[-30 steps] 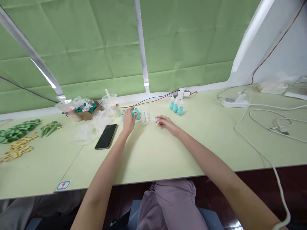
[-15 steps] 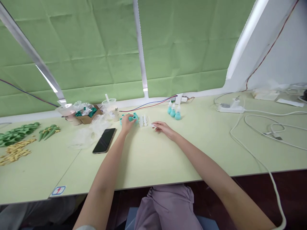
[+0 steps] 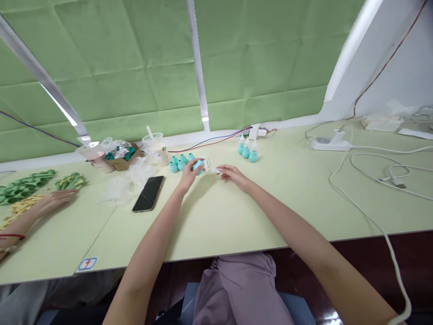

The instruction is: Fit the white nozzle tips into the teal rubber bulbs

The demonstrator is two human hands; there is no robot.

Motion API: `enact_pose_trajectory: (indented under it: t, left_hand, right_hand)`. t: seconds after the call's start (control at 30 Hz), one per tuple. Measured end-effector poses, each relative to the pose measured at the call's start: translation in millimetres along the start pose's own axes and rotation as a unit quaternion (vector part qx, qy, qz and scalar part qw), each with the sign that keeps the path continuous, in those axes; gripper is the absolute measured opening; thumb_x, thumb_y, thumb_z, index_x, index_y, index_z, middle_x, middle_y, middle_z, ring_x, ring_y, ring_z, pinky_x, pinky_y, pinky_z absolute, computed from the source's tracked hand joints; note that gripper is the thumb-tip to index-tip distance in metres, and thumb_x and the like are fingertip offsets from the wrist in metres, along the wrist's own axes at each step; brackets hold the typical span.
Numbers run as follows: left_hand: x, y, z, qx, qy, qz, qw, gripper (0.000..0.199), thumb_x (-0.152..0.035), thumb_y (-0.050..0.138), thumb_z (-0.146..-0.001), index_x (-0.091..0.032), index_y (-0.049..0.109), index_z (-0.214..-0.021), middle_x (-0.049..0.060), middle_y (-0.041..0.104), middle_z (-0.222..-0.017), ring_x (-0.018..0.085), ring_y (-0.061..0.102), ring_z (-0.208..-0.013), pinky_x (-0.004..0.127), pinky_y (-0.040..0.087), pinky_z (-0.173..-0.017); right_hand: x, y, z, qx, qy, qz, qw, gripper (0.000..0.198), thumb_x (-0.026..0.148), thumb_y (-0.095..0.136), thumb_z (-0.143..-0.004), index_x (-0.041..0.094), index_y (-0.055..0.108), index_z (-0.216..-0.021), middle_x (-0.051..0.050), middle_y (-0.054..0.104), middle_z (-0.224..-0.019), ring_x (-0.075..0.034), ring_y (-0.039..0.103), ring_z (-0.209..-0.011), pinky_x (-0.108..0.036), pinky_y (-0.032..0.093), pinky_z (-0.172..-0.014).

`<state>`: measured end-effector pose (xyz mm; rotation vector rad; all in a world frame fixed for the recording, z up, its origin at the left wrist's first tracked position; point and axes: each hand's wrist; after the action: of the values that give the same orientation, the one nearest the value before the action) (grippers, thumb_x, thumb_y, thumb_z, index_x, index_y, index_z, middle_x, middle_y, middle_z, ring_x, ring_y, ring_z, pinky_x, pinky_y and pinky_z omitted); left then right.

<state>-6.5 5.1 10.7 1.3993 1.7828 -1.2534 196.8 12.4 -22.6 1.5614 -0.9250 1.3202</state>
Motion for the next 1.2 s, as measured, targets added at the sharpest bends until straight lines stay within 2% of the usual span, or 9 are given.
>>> enact_pose_trajectory:
  t: [0.1, 0.27, 0.4, 0.53, 0.8, 1.0, 1.2]
  left_hand:
    - [2.4, 15.2, 8.1, 0.028, 0.018, -0.08, 0.996, 0.033, -0.04, 0.058, -0.076, -0.018, 0.057, -0.101, 0.006, 0.061, -0.102, 0.018, 0.057, -0.094, 0.031, 0.042, -0.086]
    - [3.1, 25.9, 14.4, 0.03, 0.009, -0.148, 0.988, 0.029, -0.04, 0.057, -0.075, -0.017, 0.057, -0.095, 0.003, 0.063, -0.092, 0.018, 0.056, -0.084, 0.03, 0.043, -0.079]
    - [4.7, 29.4, 16.4, 0.03, 0.008, -0.151, 0.988, 0.031, -0.041, 0.057, -0.076, -0.017, 0.06, -0.097, 0.005, 0.065, -0.094, 0.019, 0.058, -0.085, 0.031, 0.043, -0.079]
    - [8.8, 30.5, 17.5, 0.03, 0.009, -0.148, 0.989, 0.031, -0.041, 0.057, -0.077, -0.016, 0.063, -0.094, 0.005, 0.067, -0.092, 0.02, 0.059, -0.084, 0.031, 0.044, -0.08]
    - [2.3, 30.3, 18.8, 0.017, 0.027, -0.094, 0.995, 0.034, -0.04, 0.061, -0.075, -0.015, 0.066, -0.097, 0.007, 0.068, -0.099, 0.022, 0.061, -0.092, 0.033, 0.044, -0.086]
    - [5.5, 30.2, 19.6, 0.026, 0.066, -0.132, 0.989, 0.031, -0.036, 0.061, -0.078, -0.018, 0.067, -0.102, 0.007, 0.068, -0.1, 0.023, 0.06, -0.092, 0.034, 0.045, -0.085]
    - [8.3, 32.1, 20.2, 0.02, 0.066, -0.179, 0.981, 0.026, -0.031, 0.063, -0.077, -0.019, 0.068, -0.099, 0.007, 0.069, -0.097, 0.022, 0.061, -0.091, 0.033, 0.045, -0.084]
  right_hand:
    - [-1.0, 0.0, 0.1, -0.014, -0.009, -0.015, 1.0, 0.028, 0.037, 0.066, -0.069, 0.02, 0.067, -0.091, -0.001, 0.066, -0.081, -0.006, 0.054, -0.06, -0.018, 0.045, -0.06]
    - [-1.0, -2.1, -0.6, -0.041, -0.038, -0.003, 0.998, 0.033, 0.043, 0.068, -0.066, 0.018, 0.067, -0.088, -0.001, 0.064, -0.078, -0.007, 0.053, -0.06, -0.021, 0.046, -0.065]
    - [-0.3, -4.1, -1.7, -0.052, -0.059, 0.018, 0.997, 0.038, 0.049, 0.067, -0.065, 0.018, 0.066, -0.086, -0.002, 0.064, -0.077, -0.007, 0.054, -0.059, -0.022, 0.047, -0.065]
    - [1.8, -3.3, -0.8, -0.027, -0.075, 0.05, 0.996, 0.037, 0.048, 0.071, -0.062, 0.018, 0.067, -0.083, -0.002, 0.065, -0.074, -0.008, 0.054, -0.058, -0.023, 0.048, -0.063]
    - [10.9, 4.3, 6.4, -0.004, -0.088, 0.011, 0.996, 0.039, 0.044, 0.075, -0.059, 0.017, 0.069, -0.087, -0.003, 0.069, -0.079, -0.014, 0.065, -0.074, -0.031, 0.05, -0.081]
    - [9.6, 2.7, 3.3, -0.002, -0.101, 0.045, 0.994, 0.037, 0.043, 0.076, -0.058, 0.016, 0.069, -0.082, -0.003, 0.069, -0.078, -0.014, 0.065, -0.065, -0.03, 0.053, -0.072]
    - [7.0, -4.6, 0.9, 0.004, -0.111, 0.128, 0.986, 0.034, 0.04, 0.072, -0.062, 0.014, 0.072, -0.085, -0.002, 0.07, -0.069, -0.014, 0.063, -0.058, -0.029, 0.052, -0.067]
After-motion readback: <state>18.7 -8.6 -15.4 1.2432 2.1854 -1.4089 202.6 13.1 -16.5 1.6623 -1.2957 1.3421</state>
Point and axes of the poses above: each hand's wrist, its own z-axis away from the middle knuckle, its own y-axis out of the palm, x = y × z
